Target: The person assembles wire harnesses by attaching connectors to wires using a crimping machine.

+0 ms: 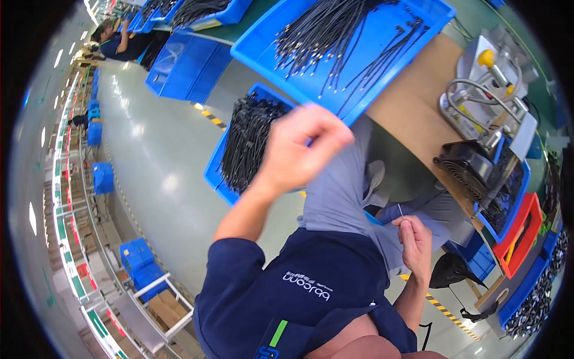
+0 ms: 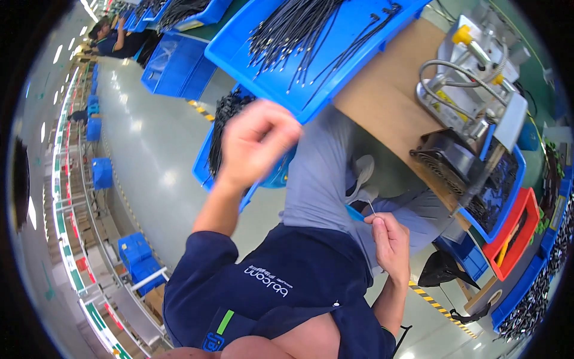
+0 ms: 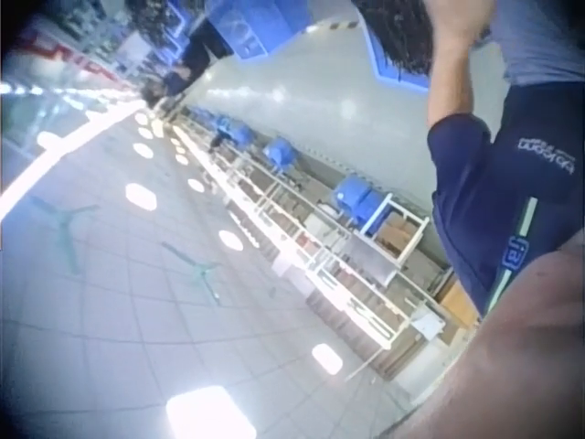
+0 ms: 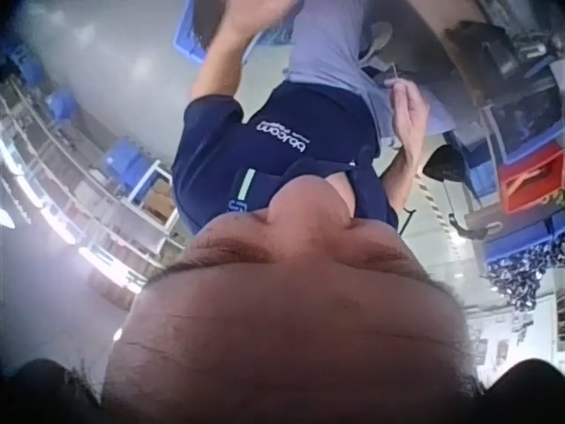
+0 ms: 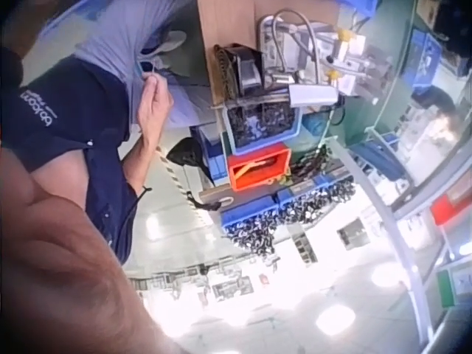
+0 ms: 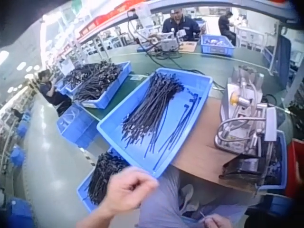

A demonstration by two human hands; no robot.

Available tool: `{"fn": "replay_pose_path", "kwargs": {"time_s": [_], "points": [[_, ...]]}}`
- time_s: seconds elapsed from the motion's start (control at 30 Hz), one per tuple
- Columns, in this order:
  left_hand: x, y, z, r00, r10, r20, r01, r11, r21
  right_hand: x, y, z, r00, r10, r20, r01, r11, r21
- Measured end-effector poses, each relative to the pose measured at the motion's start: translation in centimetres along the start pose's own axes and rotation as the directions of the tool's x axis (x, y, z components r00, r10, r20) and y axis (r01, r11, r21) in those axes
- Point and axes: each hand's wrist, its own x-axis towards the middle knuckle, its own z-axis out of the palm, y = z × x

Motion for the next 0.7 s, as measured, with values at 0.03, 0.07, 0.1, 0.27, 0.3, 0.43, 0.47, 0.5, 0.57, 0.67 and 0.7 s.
{"fn": "replay_pose_path", "kwargs": {"time_s": [0.03, 0.07, 0.1, 0.27, 0.3, 0.43, 0.47, 0.5, 0.57, 0.67, 0.7], "points": [[1.8, 0.6, -1.7, 0.999, -0.026, -0.031, 0.029, 0.997, 0.072, -0.1, 0.1, -0.3, 1.0, 0.014, -0.003, -0.014, 1.0, -0.001], [3.7, 0.8, -2.7, 0.996, -0.052, -0.066, 0.061, 0.988, 0.141, -0.3, 0.0, -0.5, 1.0, 0.007, -0.02, -0.007, 1.0, -0.01], [5.9, 1.2, -3.2, 0.998, 0.002, -0.06, 0.007, 0.988, 0.155, -0.4, -0.5, -0.6, 0.999, 0.023, -0.039, -0.024, 1.0, -0.017], [17.1, -2.7, -1.9, 0.976, 0.014, 0.219, -0.132, 0.833, 0.536, -0.8, -1.2, -0.9, 0.994, -0.071, -0.084, 0.067, 0.997, -0.043], [19.1, -4.1, -0.9, 0.964, -0.015, 0.266, -0.14, 0.821, 0.554, -0.9, -1.1, -1.1, 0.994, -0.065, -0.085, 0.062, 0.997, -0.04], [24.2, -7.8, 4.9, 0.94, -0.137, 0.312, -0.119, 0.726, 0.677, -2.9, -1.4, -1.9, 0.986, 0.032, -0.166, -0.041, 0.998, -0.054], [25.0, -8.0, 5.6, 0.939, -0.123, 0.321, -0.132, 0.733, 0.667, -3.5, -1.1, -2.3, 0.982, 0.03, -0.184, -0.041, 0.997, -0.06], [25.6, -8.3, 6.1, 0.928, -0.178, 0.326, -0.105, 0.715, 0.691, -4.3, -0.8, -2.6, 0.975, 0.036, -0.221, -0.049, 0.997, -0.051], [27.1, -8.9, 7.4, 0.888, -0.27, 0.371, -0.085, 0.699, 0.711, -5.7, 0.2, -3.4, 0.958, 0.005, -0.287, -0.024, 0.998, -0.063], [28.0, -11.1, 7.5, 0.909, -0.226, 0.351, -0.101, 0.698, 0.709, -7.6, 0.3, -5.0, 0.909, 0.171, -0.381, -0.136, 0.984, 0.118], [27.9, -10.6, 7.9, 0.908, -0.239, 0.343, -0.094, 0.683, 0.725, -7.8, -0.2, -5.3, 0.88, 0.155, -0.449, -0.099, 0.984, 0.146]]}}
